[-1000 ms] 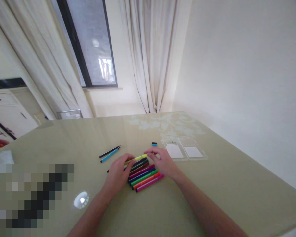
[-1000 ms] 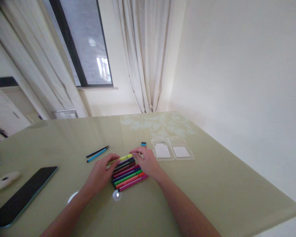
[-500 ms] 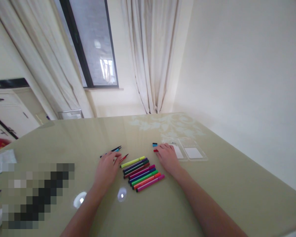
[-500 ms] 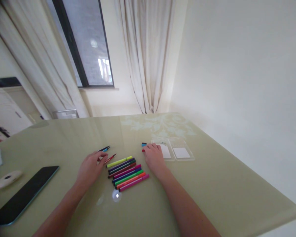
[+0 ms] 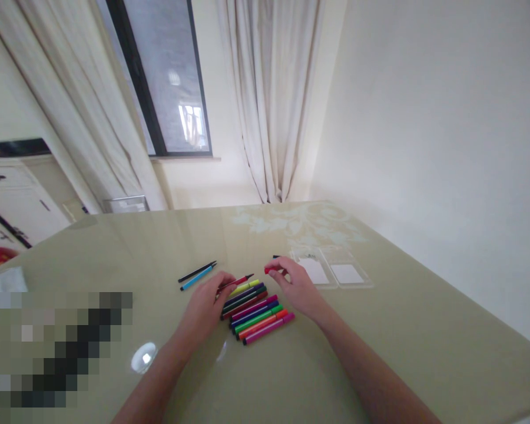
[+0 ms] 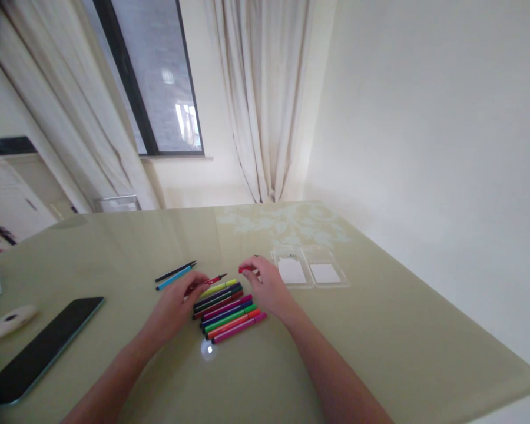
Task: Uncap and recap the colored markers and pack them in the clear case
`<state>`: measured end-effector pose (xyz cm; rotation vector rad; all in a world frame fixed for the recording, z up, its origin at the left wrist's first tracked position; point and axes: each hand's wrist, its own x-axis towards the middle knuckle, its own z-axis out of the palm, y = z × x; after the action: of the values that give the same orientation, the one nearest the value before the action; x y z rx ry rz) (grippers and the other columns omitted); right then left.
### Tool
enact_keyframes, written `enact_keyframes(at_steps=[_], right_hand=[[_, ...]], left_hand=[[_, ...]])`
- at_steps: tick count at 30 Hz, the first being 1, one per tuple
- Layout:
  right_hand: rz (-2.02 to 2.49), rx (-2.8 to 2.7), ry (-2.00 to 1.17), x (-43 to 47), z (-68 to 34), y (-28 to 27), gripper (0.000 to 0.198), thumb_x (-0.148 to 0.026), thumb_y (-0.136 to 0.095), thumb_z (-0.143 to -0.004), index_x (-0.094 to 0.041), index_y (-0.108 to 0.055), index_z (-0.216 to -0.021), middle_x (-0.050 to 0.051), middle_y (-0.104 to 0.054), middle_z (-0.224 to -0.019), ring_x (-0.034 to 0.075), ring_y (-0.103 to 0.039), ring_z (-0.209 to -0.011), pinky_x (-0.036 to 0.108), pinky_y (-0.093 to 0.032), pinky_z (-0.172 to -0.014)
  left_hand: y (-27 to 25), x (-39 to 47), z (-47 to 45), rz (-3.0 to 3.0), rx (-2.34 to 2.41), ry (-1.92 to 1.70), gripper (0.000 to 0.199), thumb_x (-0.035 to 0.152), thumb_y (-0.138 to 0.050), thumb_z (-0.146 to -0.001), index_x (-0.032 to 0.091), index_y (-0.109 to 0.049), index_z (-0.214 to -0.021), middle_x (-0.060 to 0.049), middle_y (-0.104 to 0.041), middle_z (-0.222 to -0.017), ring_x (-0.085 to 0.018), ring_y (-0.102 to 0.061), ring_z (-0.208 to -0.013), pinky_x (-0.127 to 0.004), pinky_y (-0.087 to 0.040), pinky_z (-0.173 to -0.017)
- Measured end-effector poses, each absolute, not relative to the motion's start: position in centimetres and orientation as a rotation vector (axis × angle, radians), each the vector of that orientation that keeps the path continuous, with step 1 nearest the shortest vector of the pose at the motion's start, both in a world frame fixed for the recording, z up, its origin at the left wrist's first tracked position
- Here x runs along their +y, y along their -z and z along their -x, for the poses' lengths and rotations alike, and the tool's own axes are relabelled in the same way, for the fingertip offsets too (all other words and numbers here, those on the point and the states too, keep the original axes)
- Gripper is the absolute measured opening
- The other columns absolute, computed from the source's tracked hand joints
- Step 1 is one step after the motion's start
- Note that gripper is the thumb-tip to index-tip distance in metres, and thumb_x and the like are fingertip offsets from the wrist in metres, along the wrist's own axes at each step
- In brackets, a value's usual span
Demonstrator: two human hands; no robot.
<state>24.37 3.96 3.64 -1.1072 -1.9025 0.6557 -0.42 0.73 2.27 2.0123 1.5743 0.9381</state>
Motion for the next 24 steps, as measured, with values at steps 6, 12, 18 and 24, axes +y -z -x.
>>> enact_keyframes(at_steps=[6,12,18,24], right_hand=[[1.038,-1.910,-0.697,3.5,-23.9,-3.6,0.013,-0.025,-0.062,-0.098,-0.022,-0.073,-0.101,0.003,-0.075,-0.099,0.017,-0.067,-0.092,0.029,-0.050,-0.080],[1.019,-1.908,-0.717,3.6,-23.8,-3.4,0.013,-0.027,-0.063,-0.097,-0.023,-0.075,-0.100,0.003,-0.075,-0.098,0.017,-0.067,-0.091,0.029,-0.051,-0.079],[1.016,-1.910,-0.736,3.4,-23.9,-3.6,0.014,-0.027,-0.063,-0.097,-0.024,-0.077,-0.100,0.003,-0.076,-0.098,0.017,-0.068,-0.092,0.028,-0.050,-0.079],[1.003,-1.890,-0.828,3.4,-23.5,-3.4,0.012,-0.026,-0.067,-0.093,-0.023,-0.077,-0.099,0.002,-0.077,-0.095,0.018,-0.069,-0.088,0.030,-0.051,-0.081]], left_hand=[[-2.4,0.0,-0.5,-2.021,1.504,-0.932,0.024,0.043,-0.050,-0.099,0.024,-0.066,-0.098,-0.002,-0.073,-0.094,-0.021,-0.065,-0.087,-0.032,-0.047,-0.078],[-2.4,0.1,-0.6,-2.000,1.498,-0.908,0.024,0.041,-0.050,-0.099,0.023,-0.065,-0.098,-0.002,-0.073,-0.094,-0.021,-0.065,-0.087,-0.032,-0.046,-0.078],[-2.7,0.0,-0.8,-1.977,1.492,-0.910,0.023,0.040,-0.049,-0.099,0.023,-0.065,-0.098,-0.003,-0.073,-0.095,-0.021,-0.065,-0.089,-0.032,-0.047,-0.079],[-2.8,-0.3,-1.4,-1.988,1.463,-0.956,0.022,0.039,-0.053,-0.098,0.023,-0.068,-0.097,-0.002,-0.074,-0.094,-0.021,-0.067,-0.088,-0.031,-0.048,-0.080]])
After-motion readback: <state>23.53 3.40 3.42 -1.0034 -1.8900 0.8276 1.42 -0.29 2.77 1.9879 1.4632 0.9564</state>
